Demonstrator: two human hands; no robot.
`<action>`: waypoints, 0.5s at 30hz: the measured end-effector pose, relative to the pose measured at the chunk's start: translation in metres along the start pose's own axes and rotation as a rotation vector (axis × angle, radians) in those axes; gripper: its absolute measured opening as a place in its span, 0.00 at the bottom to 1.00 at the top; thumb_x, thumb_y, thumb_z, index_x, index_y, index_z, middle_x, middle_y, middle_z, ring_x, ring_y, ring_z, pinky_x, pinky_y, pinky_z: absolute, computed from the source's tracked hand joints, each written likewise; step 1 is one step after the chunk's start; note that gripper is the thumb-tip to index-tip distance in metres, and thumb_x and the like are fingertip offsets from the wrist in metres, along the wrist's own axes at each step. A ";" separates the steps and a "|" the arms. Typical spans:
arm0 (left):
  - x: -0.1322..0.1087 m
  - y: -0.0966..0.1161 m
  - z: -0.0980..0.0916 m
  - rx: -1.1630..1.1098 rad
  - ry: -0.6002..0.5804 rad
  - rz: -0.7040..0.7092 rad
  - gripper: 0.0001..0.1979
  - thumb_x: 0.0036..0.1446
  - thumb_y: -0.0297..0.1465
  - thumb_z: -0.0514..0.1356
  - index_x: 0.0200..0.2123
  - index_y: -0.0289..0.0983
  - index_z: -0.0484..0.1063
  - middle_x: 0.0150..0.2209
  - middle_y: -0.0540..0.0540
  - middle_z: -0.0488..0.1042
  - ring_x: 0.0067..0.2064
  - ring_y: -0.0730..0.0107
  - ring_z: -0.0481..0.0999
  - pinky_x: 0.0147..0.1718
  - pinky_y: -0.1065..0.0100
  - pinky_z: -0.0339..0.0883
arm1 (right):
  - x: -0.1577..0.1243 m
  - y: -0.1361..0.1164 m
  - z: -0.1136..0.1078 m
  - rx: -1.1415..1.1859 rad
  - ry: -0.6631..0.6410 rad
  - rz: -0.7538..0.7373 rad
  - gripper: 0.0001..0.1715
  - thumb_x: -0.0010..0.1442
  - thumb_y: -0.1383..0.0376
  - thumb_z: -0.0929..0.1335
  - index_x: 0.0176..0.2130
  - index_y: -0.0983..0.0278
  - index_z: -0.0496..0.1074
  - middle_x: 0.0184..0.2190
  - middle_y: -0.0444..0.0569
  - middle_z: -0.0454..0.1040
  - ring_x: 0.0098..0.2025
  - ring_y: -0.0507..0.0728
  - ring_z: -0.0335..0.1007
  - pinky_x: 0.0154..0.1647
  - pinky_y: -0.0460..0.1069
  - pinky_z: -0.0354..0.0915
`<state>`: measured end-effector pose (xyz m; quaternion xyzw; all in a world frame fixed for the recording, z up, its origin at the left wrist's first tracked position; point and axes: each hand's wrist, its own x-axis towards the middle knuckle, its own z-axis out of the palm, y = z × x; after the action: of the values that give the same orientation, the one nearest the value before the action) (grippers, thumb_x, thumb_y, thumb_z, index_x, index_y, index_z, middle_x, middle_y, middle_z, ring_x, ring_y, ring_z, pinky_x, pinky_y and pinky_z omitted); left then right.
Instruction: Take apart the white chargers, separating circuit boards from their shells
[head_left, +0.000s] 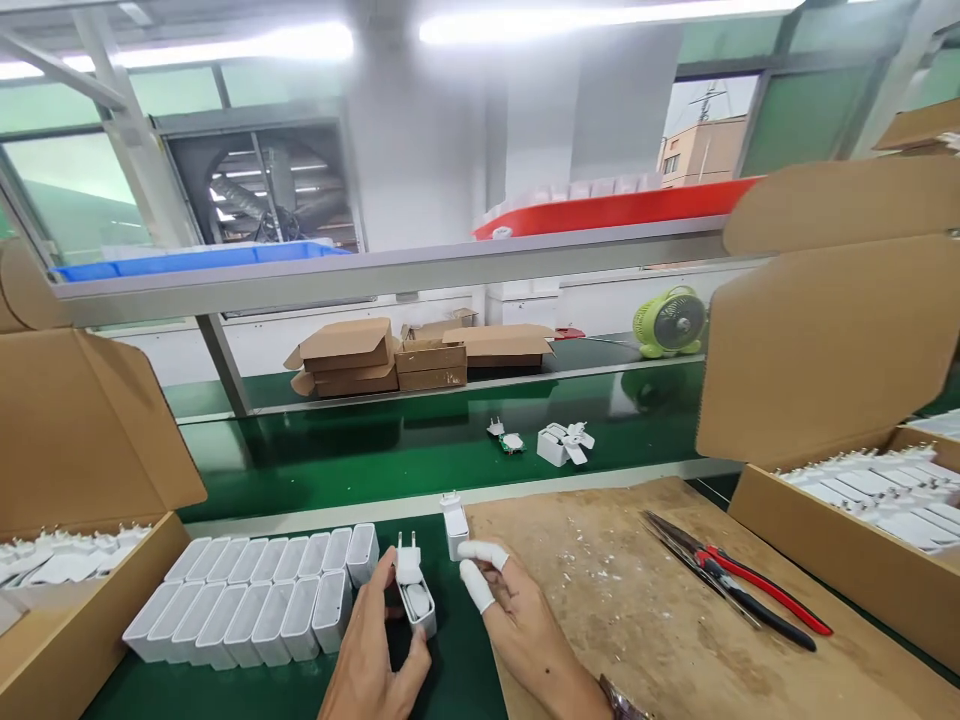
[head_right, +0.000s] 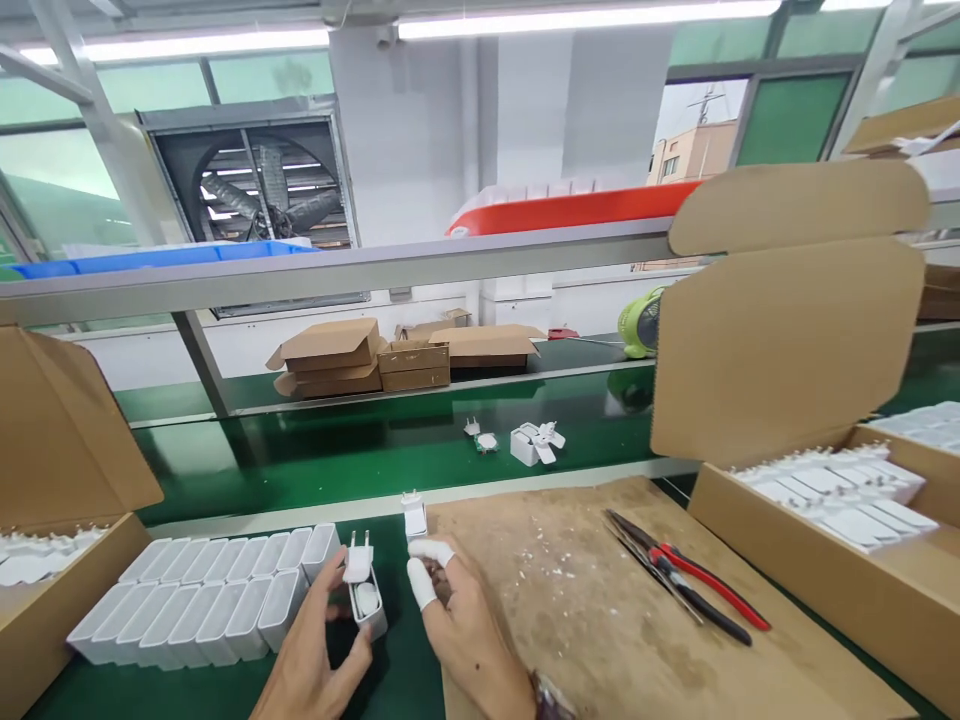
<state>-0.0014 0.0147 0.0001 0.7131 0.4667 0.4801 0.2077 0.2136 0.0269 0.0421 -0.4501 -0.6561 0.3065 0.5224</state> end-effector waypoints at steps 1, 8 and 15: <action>0.006 0.000 0.000 -0.016 -0.040 -0.013 0.35 0.70 0.33 0.58 0.76 0.43 0.50 0.67 0.33 0.69 0.60 0.48 0.79 0.58 0.46 0.78 | 0.003 0.006 -0.003 -0.037 0.039 0.008 0.19 0.73 0.55 0.65 0.57 0.59 0.75 0.49 0.53 0.78 0.49 0.59 0.78 0.55 0.55 0.76; 0.050 0.001 0.025 0.013 -0.090 0.076 0.25 0.74 0.29 0.48 0.71 0.46 0.65 0.71 0.37 0.63 0.71 0.51 0.69 0.66 0.44 0.71 | 0.012 0.050 -0.010 -0.031 -0.012 0.148 0.40 0.65 0.59 0.69 0.72 0.64 0.60 0.64 0.61 0.75 0.62 0.65 0.76 0.69 0.66 0.67; 0.055 -0.015 0.044 0.018 -0.046 0.111 0.24 0.75 0.32 0.50 0.70 0.46 0.65 0.72 0.38 0.65 0.72 0.51 0.68 0.62 0.49 0.76 | 0.013 0.054 -0.012 -0.080 -0.116 0.125 0.44 0.65 0.60 0.67 0.75 0.68 0.58 0.72 0.63 0.66 0.74 0.67 0.62 0.76 0.67 0.57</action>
<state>0.0354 0.0758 -0.0042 0.7506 0.4258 0.4701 0.1853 0.2395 0.0605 0.0034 -0.4923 -0.6677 0.3376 0.4448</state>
